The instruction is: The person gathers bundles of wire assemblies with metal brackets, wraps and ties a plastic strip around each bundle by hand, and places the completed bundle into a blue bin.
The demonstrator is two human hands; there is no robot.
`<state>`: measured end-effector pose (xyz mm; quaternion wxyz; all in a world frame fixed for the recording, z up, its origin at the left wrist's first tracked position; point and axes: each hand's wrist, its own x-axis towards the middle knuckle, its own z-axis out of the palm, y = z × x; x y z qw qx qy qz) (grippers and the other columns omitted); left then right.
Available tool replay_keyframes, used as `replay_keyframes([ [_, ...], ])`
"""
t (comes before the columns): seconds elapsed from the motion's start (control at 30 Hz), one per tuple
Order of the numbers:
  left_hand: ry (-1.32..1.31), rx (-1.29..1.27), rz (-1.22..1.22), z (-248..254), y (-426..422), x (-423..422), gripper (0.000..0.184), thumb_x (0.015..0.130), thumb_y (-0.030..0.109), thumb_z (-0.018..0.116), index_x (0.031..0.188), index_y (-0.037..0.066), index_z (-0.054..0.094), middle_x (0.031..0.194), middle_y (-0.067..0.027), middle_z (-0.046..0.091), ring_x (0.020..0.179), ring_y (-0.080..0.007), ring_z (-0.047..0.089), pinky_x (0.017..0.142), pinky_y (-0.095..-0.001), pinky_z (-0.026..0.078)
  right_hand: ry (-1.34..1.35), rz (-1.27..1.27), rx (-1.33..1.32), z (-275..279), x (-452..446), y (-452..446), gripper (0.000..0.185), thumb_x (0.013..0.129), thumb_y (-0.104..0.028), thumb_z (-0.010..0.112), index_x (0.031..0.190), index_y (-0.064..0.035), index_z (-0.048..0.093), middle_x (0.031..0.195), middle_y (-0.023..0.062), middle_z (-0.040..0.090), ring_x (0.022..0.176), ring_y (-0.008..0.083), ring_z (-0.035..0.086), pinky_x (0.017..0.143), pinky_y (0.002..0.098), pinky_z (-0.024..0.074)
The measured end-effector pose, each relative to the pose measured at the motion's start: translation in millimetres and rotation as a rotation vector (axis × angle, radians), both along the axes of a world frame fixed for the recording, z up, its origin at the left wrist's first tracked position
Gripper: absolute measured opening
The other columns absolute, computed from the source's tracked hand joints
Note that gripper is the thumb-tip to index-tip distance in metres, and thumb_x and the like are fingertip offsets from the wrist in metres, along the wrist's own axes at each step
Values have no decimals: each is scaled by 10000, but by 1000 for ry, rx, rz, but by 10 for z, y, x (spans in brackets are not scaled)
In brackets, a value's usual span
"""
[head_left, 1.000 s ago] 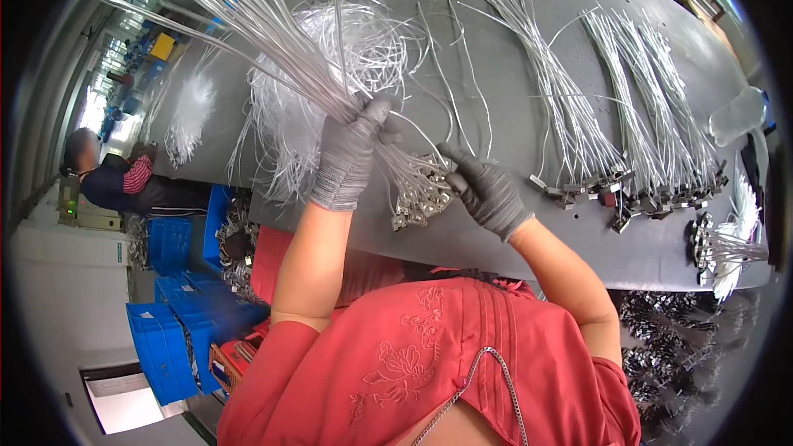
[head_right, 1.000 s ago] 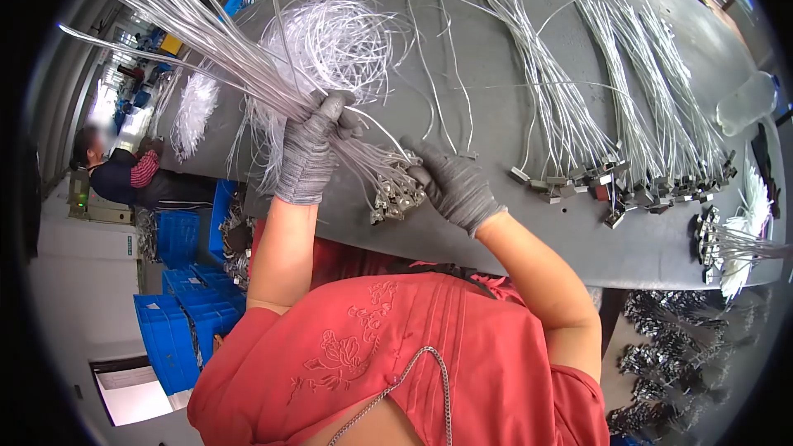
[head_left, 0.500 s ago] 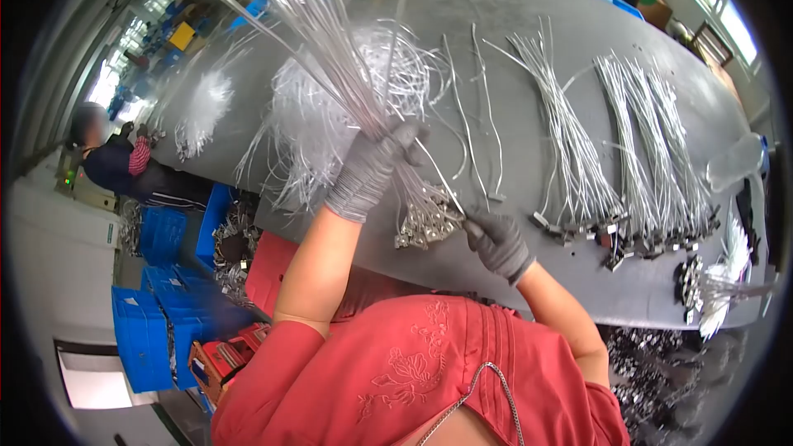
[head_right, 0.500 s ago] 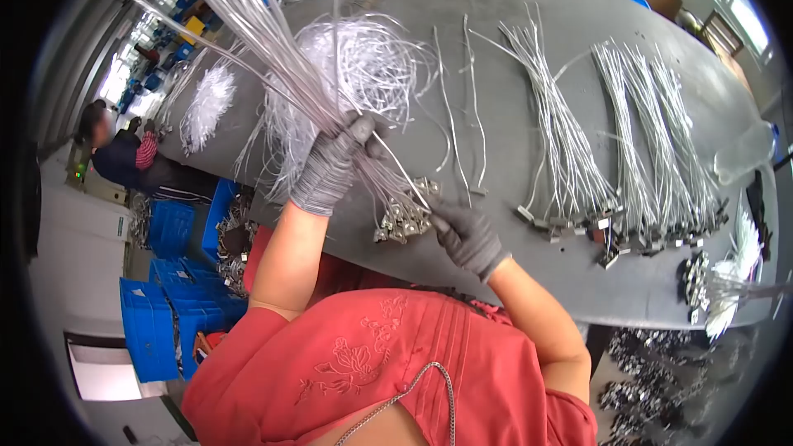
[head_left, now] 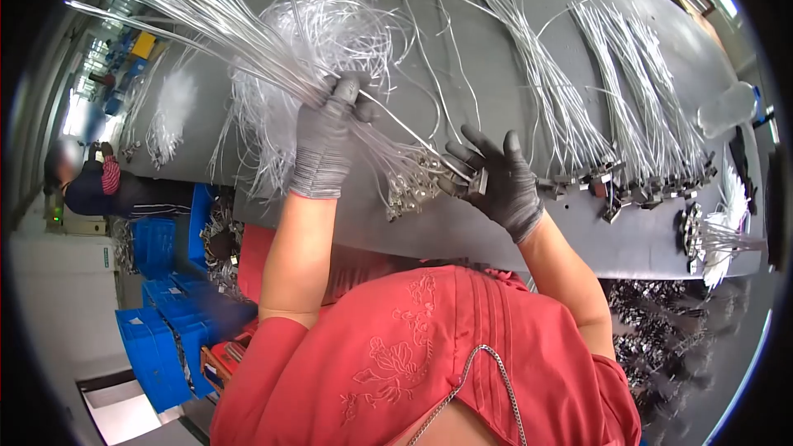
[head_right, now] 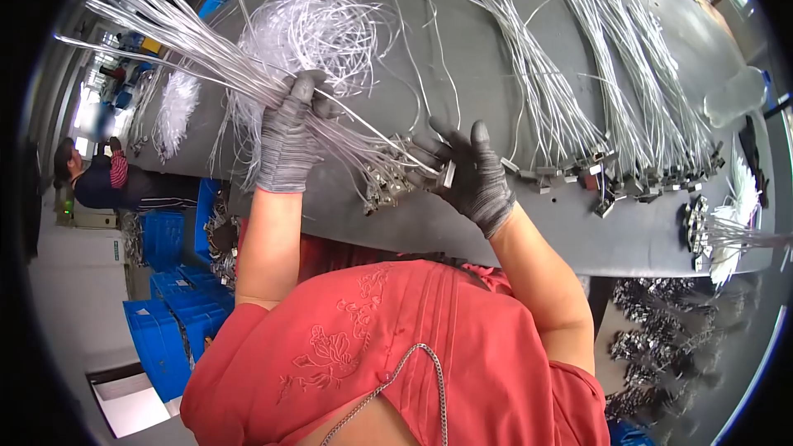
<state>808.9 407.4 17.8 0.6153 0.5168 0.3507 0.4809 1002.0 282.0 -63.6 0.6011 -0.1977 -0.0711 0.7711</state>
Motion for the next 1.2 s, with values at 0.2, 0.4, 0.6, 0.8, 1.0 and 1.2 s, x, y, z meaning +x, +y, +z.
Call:
replay_keyframes([
  [0.2, 43, 68, 10, 36, -53, 68, 177, 864, 157, 556, 898, -6, 614, 730, -39, 589, 603, -97, 538, 597, -243, 493, -340, 112, 13, 10, 22, -67, 629, 782, -431, 630, 1254, -59, 445, 1014, 56, 561, 793, 126, 565, 673, 269, 482],
  [0.4, 94, -20, 8, 24, -41, 36, 220, 818, 251, 630, 894, 44, 635, 751, -3, 589, 655, -72, 519, 609, -223, 453, -479, 6, 105, -182, 69, -75, 338, 793, -278, 651, 957, 5, 568, 749, 38, 557, 634, 101, 525, 565, 225, 418],
  [0.6, -1, -25, -171, 91, -172, -18, 232, 807, 215, 661, 968, 62, 598, 837, 23, 586, 741, -67, 536, 626, -223, 452, -946, 191, 336, -85, 9, -124, 345, 837, -283, 612, 1059, -21, 572, 814, 18, 580, 706, 93, 530, 648, 222, 444],
  [0.8, 100, 85, -239, 149, -369, -54, 152, 813, 135, 629, 922, 32, 600, 770, 0, 579, 708, -88, 548, 635, -242, 466, -1000, 304, 371, 81, -175, -56, 302, 899, -307, 512, 1091, -79, 562, 757, -16, 522, 636, 68, 488, 491, 198, 417],
  [1.0, 388, 160, -233, 219, -419, -8, 282, 793, 253, 649, 971, 35, 623, 774, -29, 610, 726, -90, 529, 677, -267, 438, -987, 124, 595, -196, -325, 22, 235, 916, -233, 490, 997, -17, 535, 721, 44, 558, 589, 97, 507, 521, 237, 422],
  [1.2, 290, 126, -267, 126, -494, 145, 287, 811, 225, 638, 1002, 14, 598, 766, -18, 606, 718, -77, 528, 680, -257, 436, -926, 154, 519, -157, -304, 29, 230, 921, -181, 479, 1030, 11, 541, 815, 72, 592, 714, 132, 557, 638, 251, 459],
])
